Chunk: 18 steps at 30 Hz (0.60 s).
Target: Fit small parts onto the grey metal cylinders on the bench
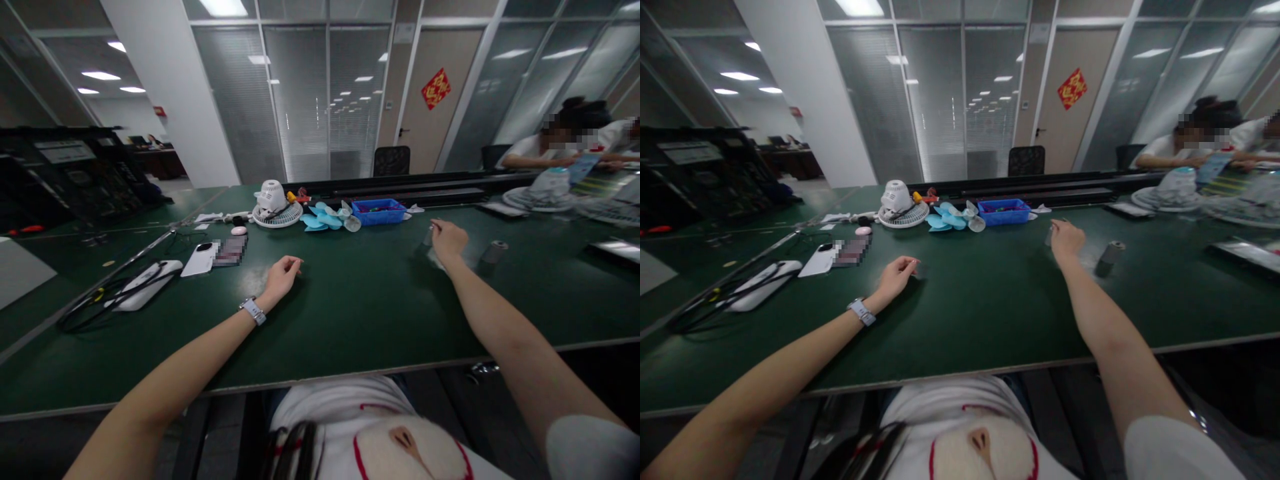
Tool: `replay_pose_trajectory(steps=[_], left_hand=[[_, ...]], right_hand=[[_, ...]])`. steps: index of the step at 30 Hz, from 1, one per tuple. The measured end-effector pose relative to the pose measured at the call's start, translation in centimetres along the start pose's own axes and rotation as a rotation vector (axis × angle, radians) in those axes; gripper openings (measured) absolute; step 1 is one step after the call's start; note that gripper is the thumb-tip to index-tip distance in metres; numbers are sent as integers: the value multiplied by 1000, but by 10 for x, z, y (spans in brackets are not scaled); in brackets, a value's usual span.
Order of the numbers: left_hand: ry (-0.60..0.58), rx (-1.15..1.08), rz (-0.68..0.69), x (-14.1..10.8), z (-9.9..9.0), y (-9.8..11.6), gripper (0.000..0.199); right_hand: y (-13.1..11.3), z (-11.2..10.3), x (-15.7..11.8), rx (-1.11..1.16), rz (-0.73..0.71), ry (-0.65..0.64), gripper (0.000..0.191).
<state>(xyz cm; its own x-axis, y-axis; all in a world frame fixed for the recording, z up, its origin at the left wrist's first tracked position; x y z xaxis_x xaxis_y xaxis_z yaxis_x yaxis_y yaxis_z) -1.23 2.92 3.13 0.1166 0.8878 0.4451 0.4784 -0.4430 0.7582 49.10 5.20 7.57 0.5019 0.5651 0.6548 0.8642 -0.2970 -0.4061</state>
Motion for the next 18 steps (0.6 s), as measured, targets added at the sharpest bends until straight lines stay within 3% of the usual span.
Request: replay_pose_trajectory(steps=[9,18], left_hand=[[13,-9,17,1,1,-3,33],[-8,20,7,-1,0,-1,36]], right_hand=[[7,7,4,50,20,19,36],[12,4,4,80,155,-9,36]])
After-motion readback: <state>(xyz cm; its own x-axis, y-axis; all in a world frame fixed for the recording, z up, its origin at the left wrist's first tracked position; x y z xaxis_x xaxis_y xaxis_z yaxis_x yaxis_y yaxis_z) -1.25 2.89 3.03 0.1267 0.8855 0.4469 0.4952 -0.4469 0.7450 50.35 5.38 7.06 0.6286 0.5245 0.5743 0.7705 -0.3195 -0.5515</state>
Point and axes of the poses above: each hand's wrist, its own x-axis towards the middle knuckle, its own z-axis out of the palm, y = z × x, the point moved 7 cm from there along x, towards the middle knuckle, and after that the axes turned 8 degrees about z, right-handed, at the moved point
